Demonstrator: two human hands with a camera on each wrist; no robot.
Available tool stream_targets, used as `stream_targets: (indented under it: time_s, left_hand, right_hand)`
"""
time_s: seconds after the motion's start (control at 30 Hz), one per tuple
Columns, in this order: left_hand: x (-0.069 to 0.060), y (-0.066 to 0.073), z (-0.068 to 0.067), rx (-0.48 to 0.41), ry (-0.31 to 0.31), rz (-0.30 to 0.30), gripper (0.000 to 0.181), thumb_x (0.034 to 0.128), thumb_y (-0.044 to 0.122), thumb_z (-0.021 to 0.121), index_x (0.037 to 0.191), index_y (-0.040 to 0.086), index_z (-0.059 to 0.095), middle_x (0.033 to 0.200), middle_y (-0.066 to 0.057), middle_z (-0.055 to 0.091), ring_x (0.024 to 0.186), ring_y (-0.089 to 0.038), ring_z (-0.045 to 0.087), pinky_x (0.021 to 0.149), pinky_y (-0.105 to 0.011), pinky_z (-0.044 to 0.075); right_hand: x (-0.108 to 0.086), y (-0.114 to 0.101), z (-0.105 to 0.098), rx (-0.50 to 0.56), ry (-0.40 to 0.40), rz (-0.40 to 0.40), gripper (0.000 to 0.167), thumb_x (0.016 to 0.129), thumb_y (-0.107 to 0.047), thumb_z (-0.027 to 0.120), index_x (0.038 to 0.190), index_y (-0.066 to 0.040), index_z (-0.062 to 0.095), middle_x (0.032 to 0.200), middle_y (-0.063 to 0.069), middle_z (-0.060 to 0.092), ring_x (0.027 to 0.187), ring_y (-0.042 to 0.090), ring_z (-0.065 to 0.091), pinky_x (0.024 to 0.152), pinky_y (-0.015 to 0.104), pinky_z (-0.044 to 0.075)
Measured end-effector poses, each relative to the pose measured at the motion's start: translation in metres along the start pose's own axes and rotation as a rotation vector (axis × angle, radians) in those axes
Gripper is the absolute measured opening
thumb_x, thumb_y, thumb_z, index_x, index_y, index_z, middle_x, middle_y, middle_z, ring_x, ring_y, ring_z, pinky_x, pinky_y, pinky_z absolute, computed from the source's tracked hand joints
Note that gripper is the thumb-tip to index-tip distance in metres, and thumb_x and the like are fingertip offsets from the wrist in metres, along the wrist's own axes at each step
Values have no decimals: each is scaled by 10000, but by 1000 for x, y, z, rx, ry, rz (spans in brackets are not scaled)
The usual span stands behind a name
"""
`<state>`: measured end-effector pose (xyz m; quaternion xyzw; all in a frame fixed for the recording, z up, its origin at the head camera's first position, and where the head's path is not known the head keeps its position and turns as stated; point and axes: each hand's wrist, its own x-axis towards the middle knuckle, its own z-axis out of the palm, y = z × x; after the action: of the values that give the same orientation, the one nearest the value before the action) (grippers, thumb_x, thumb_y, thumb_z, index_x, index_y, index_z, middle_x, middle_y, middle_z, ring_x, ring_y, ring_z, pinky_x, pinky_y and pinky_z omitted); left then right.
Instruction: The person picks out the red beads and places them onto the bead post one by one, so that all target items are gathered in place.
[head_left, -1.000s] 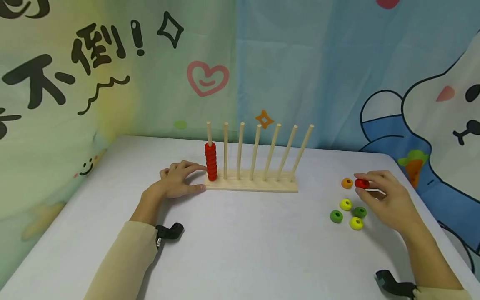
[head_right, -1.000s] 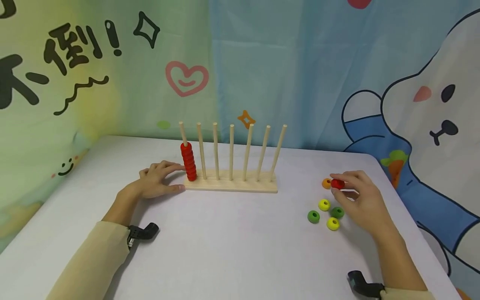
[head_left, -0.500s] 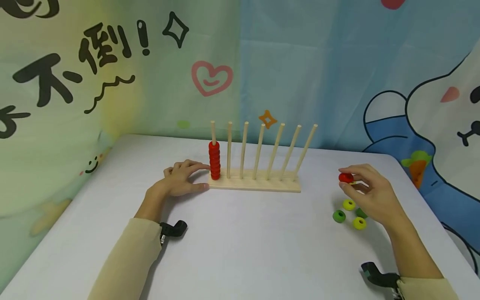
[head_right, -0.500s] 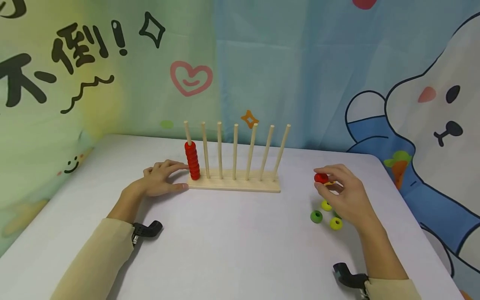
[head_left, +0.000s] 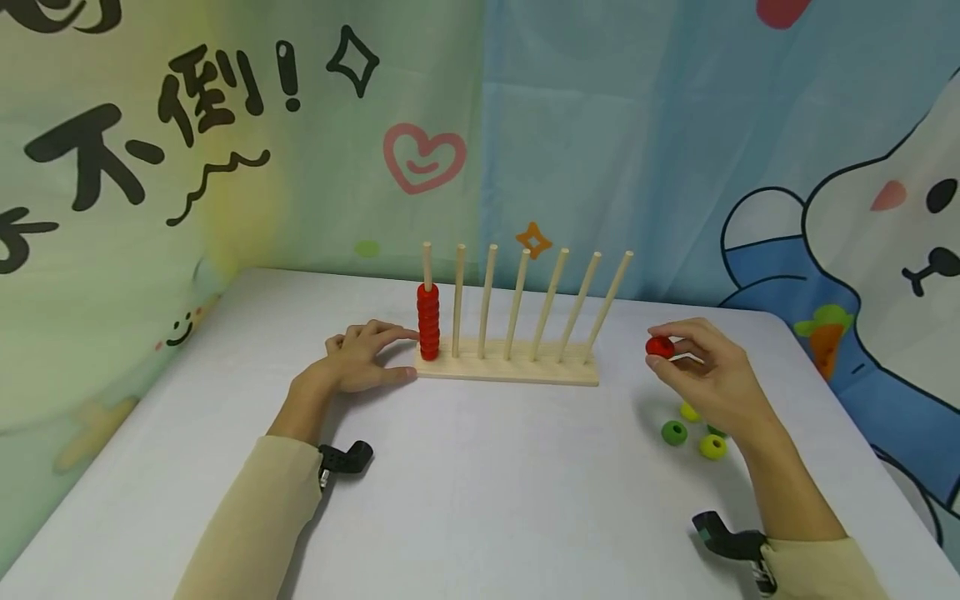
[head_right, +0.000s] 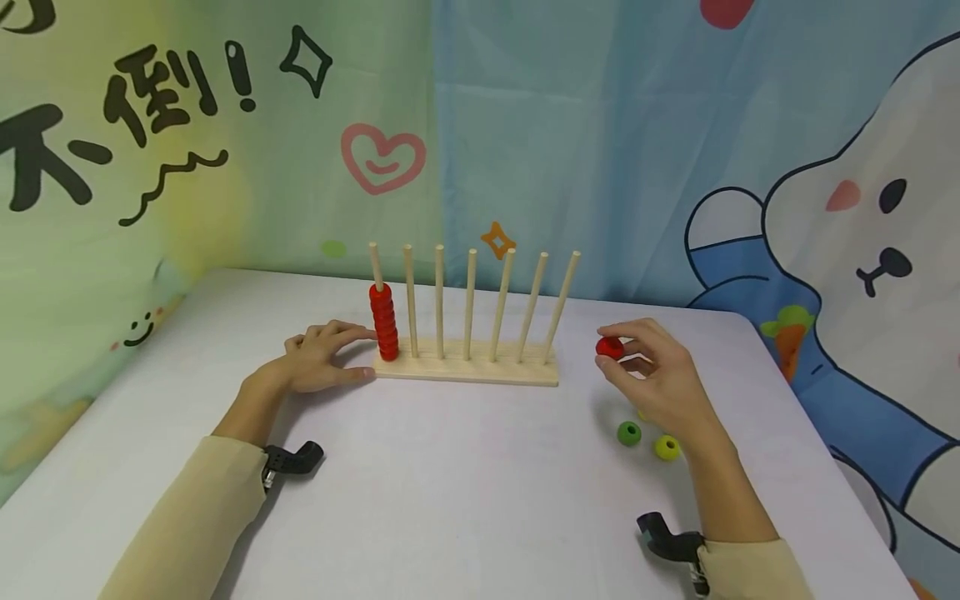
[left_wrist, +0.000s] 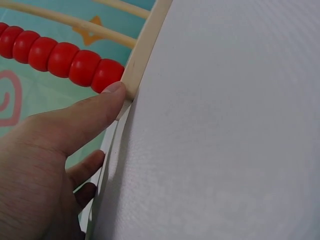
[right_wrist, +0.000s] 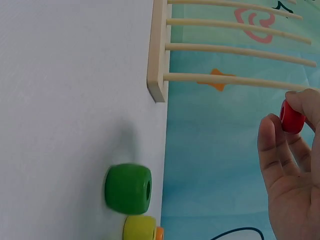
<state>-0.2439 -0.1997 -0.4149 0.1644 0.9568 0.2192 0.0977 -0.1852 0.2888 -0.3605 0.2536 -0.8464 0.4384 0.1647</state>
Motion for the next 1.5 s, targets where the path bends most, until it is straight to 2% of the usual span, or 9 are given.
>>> stream_targets:
  time_s: [0.13,0.37,0.57,0.93,1.1,1.33,1.5]
  left_hand:
    - [2,1,-2,5,-2,-4,677,894,641,638,1506,397,483,1581,-98,376,1406,-448,320,1044,-702,200]
    - [2,1,-5,6,-6,1,670,895,639,643,1501,399,487,1577,-103,376,1403,-449,319,1030,-705,208]
    - [2,0,-5,5,-6,9,674,894,643,642,1502,391,491,1577,-115,375,1398,-455,321,1024,-705,211]
    - [3,1,0,-18,-11,8,672,891,634,655,1496,386,497,1575,-118,374,1405,-452,308,1030,-715,191]
    - [4,2,0,-12,-11,2,670,893,628,653,1497,387,494,1574,-111,372,1410,-448,300,1037,-714,184]
    - [3,0,-2,-20,-6,-7,671,883,615,668,1490,380,505,1572,-119,374,1400,-438,298,1044,-725,170]
    - [3,0,0,-30,-1,4,680,878,625,665,1490,373,505,1564,-125,379,1379,-435,314,1035,-736,169]
  right_hand:
    - [4,-6,5,9,4,0,376,867,144,722,1204,-18,683,1178,82,613,955,73,657,817,136,547]
    - [9,-15,14,31,0,13,375,895,108,713,1239,-40,685,1215,88,610,993,111,636,822,142,548]
    - [16,-21,20,62,6,-24,348,888,121,714,1197,-38,707,1206,71,609,990,122,638,816,157,558]
    - [31,-25,30,171,-28,-108,429,871,204,658,1260,25,674,1229,132,571,992,169,649,824,210,581]
    - [40,-32,38,194,-15,-115,412,876,190,672,1251,19,679,1209,133,573,965,155,664,818,217,584]
    - [59,-44,45,237,21,-165,397,866,200,674,1236,55,674,1184,157,585,944,190,654,816,221,587]
    - [63,-48,46,261,37,-163,390,859,212,668,1220,64,684,1183,144,583,940,184,653,808,227,590]
